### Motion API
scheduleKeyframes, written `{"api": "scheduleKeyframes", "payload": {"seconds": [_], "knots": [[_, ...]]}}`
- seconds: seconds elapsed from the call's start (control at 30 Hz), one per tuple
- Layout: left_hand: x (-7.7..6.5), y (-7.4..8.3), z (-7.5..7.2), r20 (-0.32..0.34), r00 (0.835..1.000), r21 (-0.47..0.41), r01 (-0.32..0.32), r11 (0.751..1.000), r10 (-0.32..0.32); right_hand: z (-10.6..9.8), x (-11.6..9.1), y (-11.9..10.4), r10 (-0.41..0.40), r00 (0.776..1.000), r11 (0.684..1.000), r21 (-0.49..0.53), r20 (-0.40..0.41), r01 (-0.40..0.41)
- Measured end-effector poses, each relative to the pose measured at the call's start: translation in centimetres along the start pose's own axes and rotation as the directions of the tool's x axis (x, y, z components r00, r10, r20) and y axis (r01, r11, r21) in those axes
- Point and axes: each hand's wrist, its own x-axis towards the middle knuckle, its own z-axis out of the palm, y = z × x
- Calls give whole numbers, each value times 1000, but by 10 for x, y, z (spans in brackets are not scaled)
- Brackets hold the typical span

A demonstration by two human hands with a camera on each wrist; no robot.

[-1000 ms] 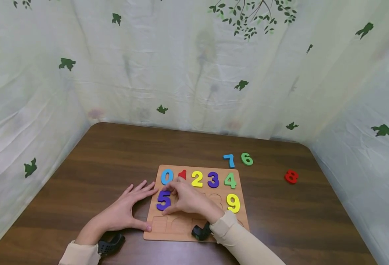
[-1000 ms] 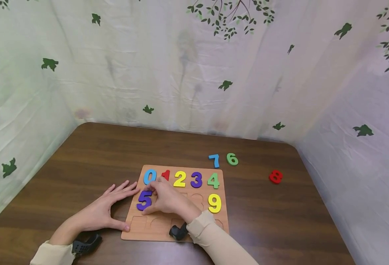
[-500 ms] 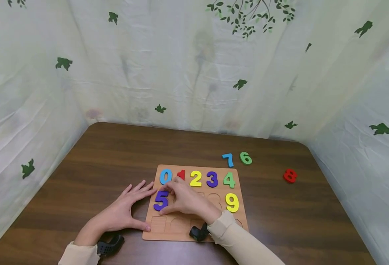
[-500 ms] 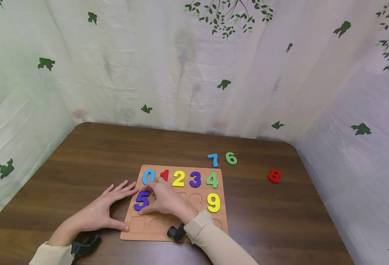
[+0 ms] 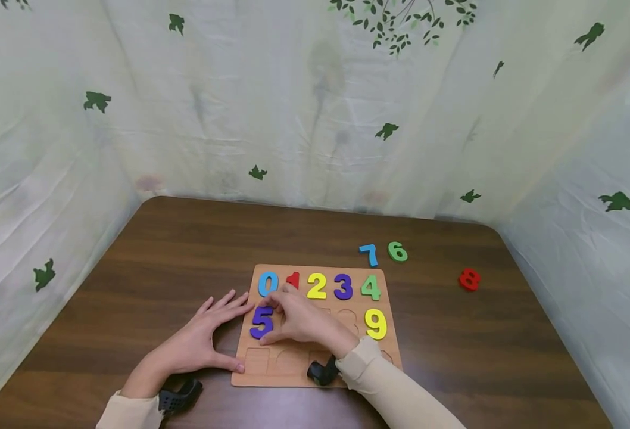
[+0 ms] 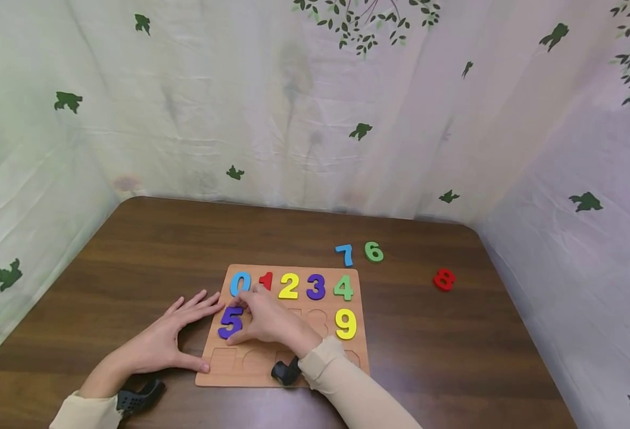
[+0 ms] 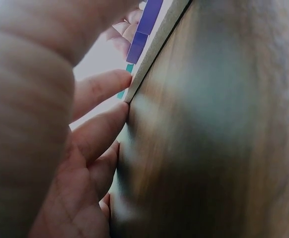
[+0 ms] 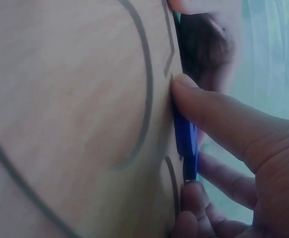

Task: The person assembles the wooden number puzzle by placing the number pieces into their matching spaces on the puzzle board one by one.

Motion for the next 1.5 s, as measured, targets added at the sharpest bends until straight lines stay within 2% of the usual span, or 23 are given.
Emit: {"api": "scheduleKeyframes", "payload": {"seconds": [0.33,0.57,0.77,0.9,1.0,1.13,1.33,1.5], "knots": [[3,-1,0,5,1000,3,4,1000,-4,-3,1,-1,21,1000,999,-32,-3,-21],[1,-2,2,18,1000,-1,12,1000,-12,1,-1,0,32,999,999,-10,4,-32],[0,-2,2,16,1000,0,15,1000,-15,-9,-4,3,-7,999,1000,26,-31,8],[1,-2,2,9,1000,5,15,1000,-15,-29,-8,10,-7,997,999,49,-76,11],[2,-2,2,12,1000,2,23,1000,-23,-49,-12,20,26,994,999,44,-107,-22],[1,-1,1,10,1000,-5,29,1000,-29,-80,-20,35,65,986,998,33,-151,-61],[-1,0,-1,-3,1000,-1,29,1000,-29,-131,-34,56,67,978,997,-17,-200,-71],[1,-1,0,3,1000,1,28,1000,-28,-165,-48,83,128,965,989,-45,-230,-142]]}}
